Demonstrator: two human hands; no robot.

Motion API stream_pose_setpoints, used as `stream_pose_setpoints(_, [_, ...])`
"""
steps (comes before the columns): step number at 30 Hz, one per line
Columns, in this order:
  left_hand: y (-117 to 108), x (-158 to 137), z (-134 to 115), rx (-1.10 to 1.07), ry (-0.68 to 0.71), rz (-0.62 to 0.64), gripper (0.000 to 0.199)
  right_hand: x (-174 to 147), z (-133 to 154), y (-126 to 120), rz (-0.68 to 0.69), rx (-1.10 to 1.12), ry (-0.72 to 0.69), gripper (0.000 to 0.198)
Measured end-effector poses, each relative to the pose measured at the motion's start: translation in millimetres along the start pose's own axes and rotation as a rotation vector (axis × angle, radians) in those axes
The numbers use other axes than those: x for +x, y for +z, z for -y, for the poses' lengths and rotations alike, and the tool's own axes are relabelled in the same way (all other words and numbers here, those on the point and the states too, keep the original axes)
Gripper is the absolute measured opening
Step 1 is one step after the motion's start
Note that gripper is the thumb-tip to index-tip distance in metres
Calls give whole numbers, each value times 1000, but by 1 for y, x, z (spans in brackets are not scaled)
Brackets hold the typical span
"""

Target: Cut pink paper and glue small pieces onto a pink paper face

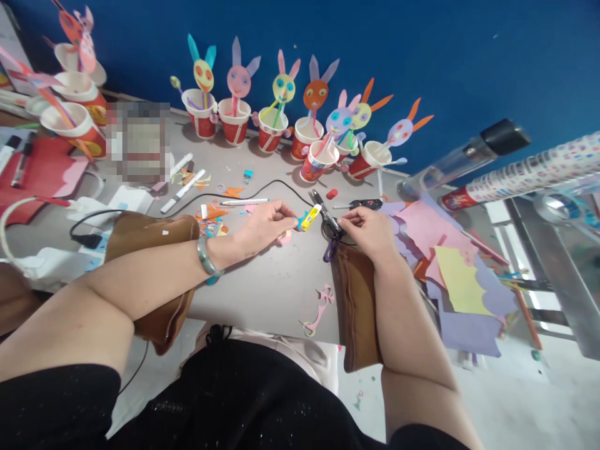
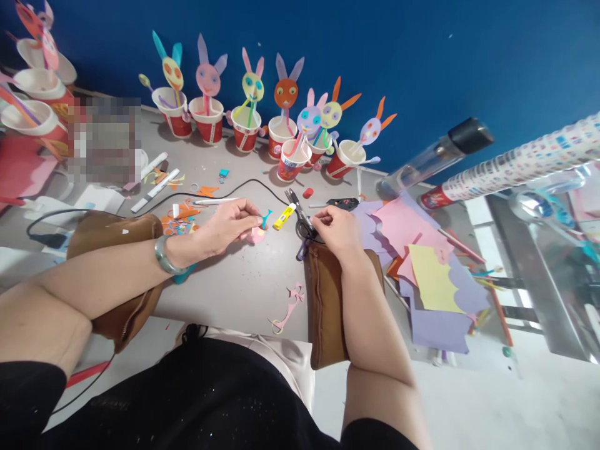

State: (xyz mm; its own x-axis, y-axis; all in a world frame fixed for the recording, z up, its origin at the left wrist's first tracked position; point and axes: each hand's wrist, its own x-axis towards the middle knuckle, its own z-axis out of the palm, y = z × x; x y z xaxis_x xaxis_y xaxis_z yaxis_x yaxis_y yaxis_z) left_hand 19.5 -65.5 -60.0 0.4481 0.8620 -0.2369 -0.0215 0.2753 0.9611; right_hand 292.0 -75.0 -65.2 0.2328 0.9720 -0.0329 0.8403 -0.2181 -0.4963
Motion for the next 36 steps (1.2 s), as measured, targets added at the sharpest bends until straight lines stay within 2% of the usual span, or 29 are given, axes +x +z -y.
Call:
stream_pose_setpoints(11, [-4, 3, 7, -4, 34, 24, 18, -3, -4, -5, 92, -124, 16, 19])
stream_pose_setpoints(16, [-3, 2, 4, 34, 58, 36, 14, -8, 3, -3, 34, -168, 19, 19])
stream_pose_setpoints(20, [-2, -1, -1, 81, 28, 26, 10, -10, 6, -3, 52, -213, 5, 21])
stream_pose_setpoints(26, [-2, -1, -1, 83, 4, 31, 6, -7, 1, -6, -33, -237, 37, 19])
stream_pose_setpoints(31, [-1, -5, -6, 149, -16, 46, 7, -9, 3, -2, 46, -160, 11, 18])
stream_pose_setpoints(36, [3, -7, -10, 244, -42, 119, 5, -11, 6, 3, 90, -177, -35, 17])
